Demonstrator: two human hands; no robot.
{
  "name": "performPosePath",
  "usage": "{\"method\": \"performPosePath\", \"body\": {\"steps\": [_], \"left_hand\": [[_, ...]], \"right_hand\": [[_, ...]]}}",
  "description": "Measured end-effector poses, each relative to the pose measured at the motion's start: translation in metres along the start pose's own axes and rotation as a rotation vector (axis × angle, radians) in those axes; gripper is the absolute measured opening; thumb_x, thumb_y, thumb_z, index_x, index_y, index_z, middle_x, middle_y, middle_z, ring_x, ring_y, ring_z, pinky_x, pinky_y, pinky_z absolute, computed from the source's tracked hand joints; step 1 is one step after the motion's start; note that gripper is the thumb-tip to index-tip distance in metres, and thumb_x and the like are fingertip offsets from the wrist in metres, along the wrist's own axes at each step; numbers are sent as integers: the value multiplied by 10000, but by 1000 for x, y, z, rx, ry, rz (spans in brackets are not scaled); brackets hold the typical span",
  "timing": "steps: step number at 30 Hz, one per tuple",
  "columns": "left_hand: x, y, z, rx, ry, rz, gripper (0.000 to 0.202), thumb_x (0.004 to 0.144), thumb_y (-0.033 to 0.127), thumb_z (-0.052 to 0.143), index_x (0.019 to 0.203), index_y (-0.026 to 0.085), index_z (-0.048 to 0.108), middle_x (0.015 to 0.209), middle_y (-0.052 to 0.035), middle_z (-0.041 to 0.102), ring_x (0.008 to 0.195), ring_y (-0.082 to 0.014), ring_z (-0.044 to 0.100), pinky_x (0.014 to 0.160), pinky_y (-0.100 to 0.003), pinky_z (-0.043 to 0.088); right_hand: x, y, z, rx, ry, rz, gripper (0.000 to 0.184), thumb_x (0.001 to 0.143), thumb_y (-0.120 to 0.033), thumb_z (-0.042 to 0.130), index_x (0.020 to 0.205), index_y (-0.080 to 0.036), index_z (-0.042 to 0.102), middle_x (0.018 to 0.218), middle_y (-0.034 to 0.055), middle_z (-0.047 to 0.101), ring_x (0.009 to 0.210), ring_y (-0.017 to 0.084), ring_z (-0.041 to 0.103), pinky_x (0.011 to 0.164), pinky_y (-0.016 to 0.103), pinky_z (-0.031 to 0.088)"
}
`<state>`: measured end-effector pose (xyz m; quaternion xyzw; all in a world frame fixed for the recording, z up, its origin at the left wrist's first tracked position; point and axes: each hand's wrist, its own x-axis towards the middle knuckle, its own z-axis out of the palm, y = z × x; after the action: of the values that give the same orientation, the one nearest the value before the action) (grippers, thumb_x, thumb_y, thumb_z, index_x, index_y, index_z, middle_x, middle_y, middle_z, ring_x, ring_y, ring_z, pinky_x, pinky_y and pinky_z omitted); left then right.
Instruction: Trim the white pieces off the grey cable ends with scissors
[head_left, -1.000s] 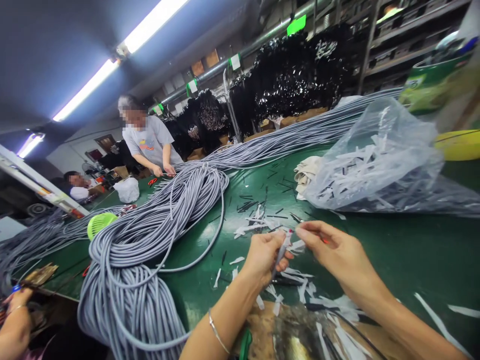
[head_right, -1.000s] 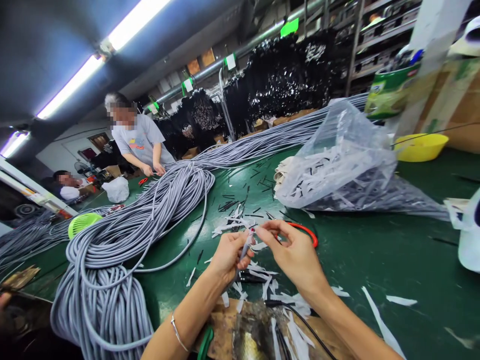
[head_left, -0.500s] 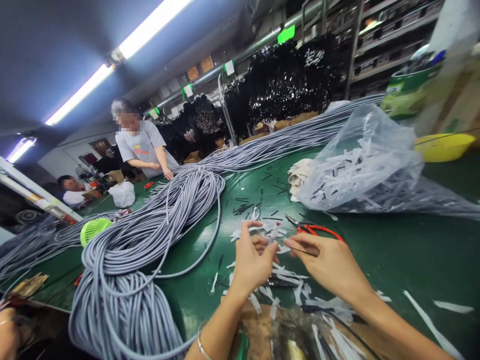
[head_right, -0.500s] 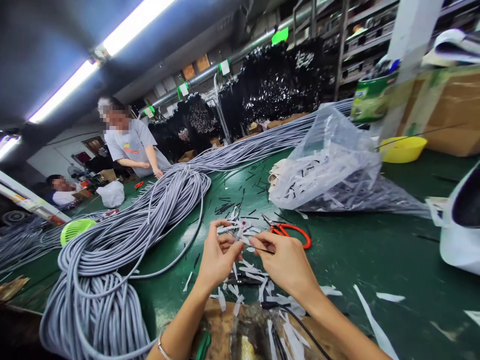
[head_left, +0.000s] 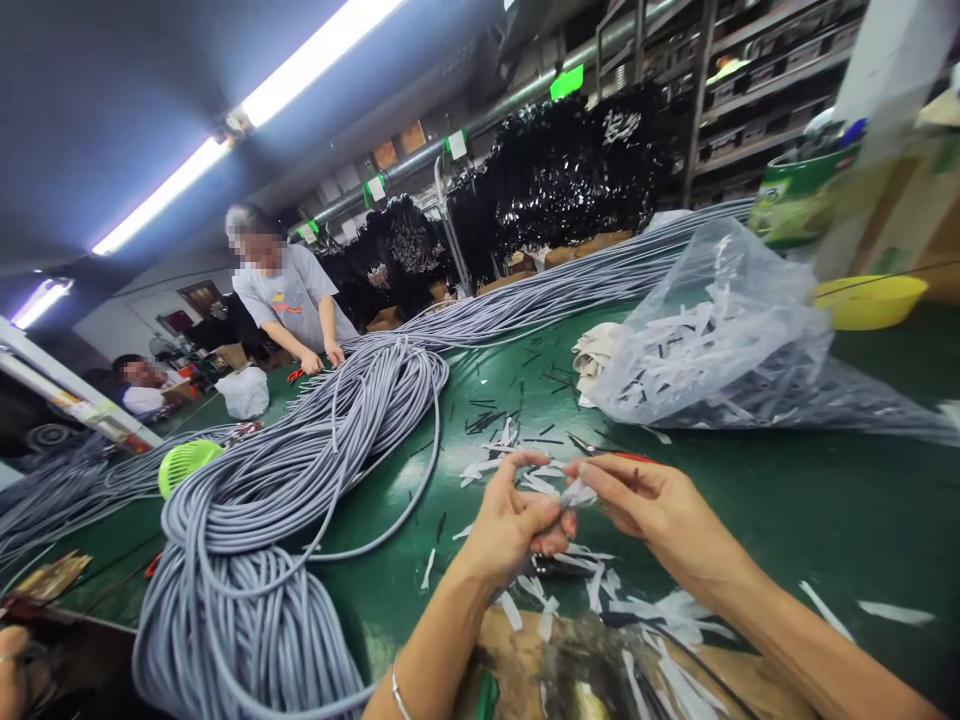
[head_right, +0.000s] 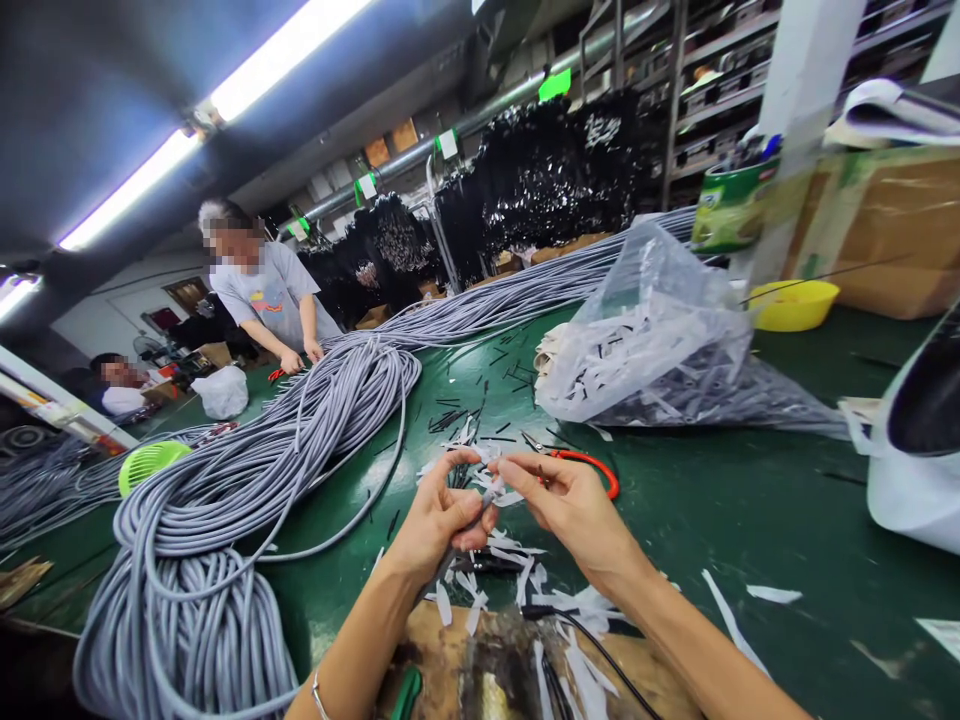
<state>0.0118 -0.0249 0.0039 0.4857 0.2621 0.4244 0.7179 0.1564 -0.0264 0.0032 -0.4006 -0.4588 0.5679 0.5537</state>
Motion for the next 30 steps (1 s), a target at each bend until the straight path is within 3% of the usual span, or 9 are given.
{"method": "performPosePath", "body": {"steps": [6,9,12,15,19,21,24,26,30], "left_hand": [[1,5,5,33,146,0,664,525,455,813,976,157,427,479,54,566,298,-13,337,353,-139,198],[3,7,6,171,283,21,624,496,466,802,922,132,491,475,39,572,309,-26,365,352,-146,239],[3,7,6,322,393,42,468,526,370,772,859,125,552,484,32,577,329,-47,416,364,-160,307],[2,4,5,471,512,115,315,572,216,710,855,141,595,521,35,584,382,-66,477,402,-164,370],[1,2,5,583,569,201,256,600,144,673,851,169,625,565,35,585,444,-81,516,437,-166,400],[0,1,6,622,553,240,222,622,137,658,840,176,645,567,35,577,459,-80,513,446,-162,394],[-1,1,7,679,520,280,235,659,126,622,877,190,681,568,37,563,461,-74,484,451,-158,384],[-2,0,7,703,487,285,358,679,125,611,1022,211,669,573,42,557,450,-72,466,449,-158,384],[-5,-2,5,739,398,287,463,739,154,581,1195,232,587,604,29,581,425,-74,458,433,-165,373]], "right_hand": [[-1,8,1,-317,95,-314,382,603,-556,670,584,-175,669,524,31,606,436,121,496,402,231,386],[-5,7,1,-513,138,-510,307,728,-463,593,602,-192,662,517,20,610,434,120,516,421,223,404],[-10,3,1,-555,75,-615,307,757,-434,572,573,-197,638,500,9,592,410,104,488,403,210,393],[-11,0,1,-484,75,-552,345,722,-499,588,548,-203,623,480,5,567,396,106,467,375,211,381],[-7,-2,0,-372,391,-347,363,634,-565,622,621,-203,637,539,8,591,413,109,483,372,214,378],[-2,-2,-1,-339,478,-266,406,582,-595,637,680,-201,650,609,21,628,480,130,537,416,223,415],[4,2,0,-342,367,-183,485,550,-661,613,659,-192,667,651,49,665,580,172,592,502,254,463],[6,6,1,-366,248,-149,503,558,-679,598,605,-183,670,624,61,669,584,187,599,530,271,472],[3,10,5,-395,175,-196,429,561,-604,636,592,-178,686,608,69,679,558,202,610,522,287,480]]}}
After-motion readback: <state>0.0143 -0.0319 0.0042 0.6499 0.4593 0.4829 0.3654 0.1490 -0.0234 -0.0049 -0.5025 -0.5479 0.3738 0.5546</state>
